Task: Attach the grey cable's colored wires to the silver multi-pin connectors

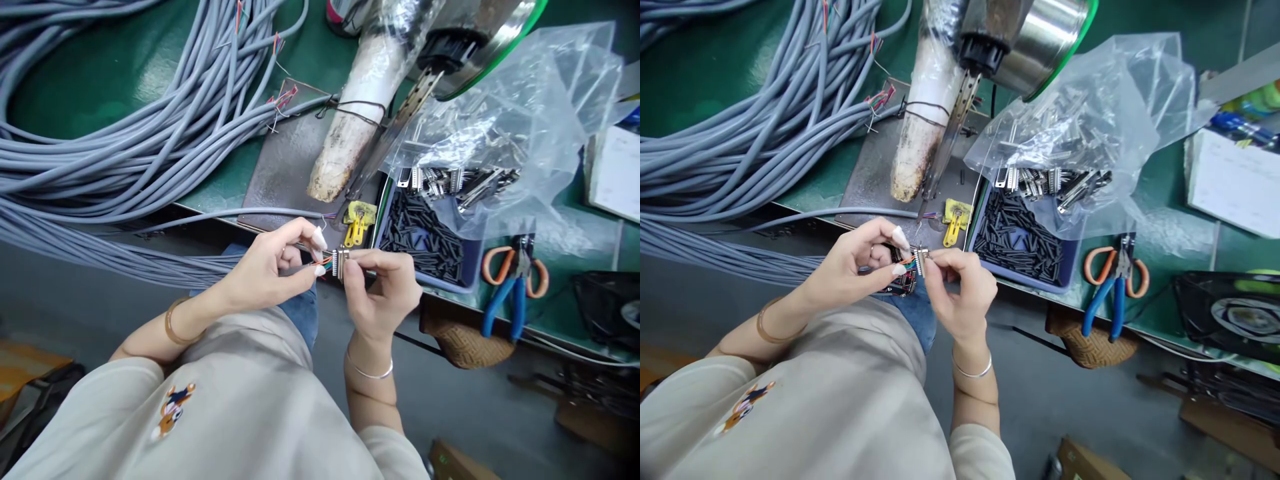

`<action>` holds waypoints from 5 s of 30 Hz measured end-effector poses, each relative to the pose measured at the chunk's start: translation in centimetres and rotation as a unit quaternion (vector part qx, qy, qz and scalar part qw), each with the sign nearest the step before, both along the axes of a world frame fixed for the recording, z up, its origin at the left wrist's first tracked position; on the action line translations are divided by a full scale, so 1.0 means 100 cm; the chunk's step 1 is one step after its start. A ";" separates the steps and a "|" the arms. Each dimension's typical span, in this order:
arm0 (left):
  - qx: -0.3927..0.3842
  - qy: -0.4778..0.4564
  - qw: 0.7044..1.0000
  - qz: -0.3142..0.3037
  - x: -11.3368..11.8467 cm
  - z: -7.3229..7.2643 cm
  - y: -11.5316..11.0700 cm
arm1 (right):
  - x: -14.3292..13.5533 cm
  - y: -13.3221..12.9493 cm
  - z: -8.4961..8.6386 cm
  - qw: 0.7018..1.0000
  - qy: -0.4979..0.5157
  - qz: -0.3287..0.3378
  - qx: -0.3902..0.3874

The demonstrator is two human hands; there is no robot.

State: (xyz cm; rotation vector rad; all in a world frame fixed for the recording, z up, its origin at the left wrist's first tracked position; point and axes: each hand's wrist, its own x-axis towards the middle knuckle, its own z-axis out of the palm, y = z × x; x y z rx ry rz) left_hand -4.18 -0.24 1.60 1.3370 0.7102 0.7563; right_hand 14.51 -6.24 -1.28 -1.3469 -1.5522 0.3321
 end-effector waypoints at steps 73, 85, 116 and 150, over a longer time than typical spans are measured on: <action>-0.019 -0.006 0.981 0.194 0.022 -0.021 0.005 | -0.020 0.010 -0.009 0.982 -0.110 -0.090 0.124; 0.129 0.068 0.958 0.246 0.031 -0.022 0.007 | -0.020 0.023 -0.001 0.984 -0.094 -0.098 0.116; 0.340 0.073 0.912 0.217 0.022 -0.021 0.011 | -0.018 0.023 0.007 0.989 -0.075 -0.083 0.095; 0.293 0.104 0.939 0.147 0.010 -0.021 -0.003 | -0.012 0.007 0.007 0.978 -0.152 -0.090 0.108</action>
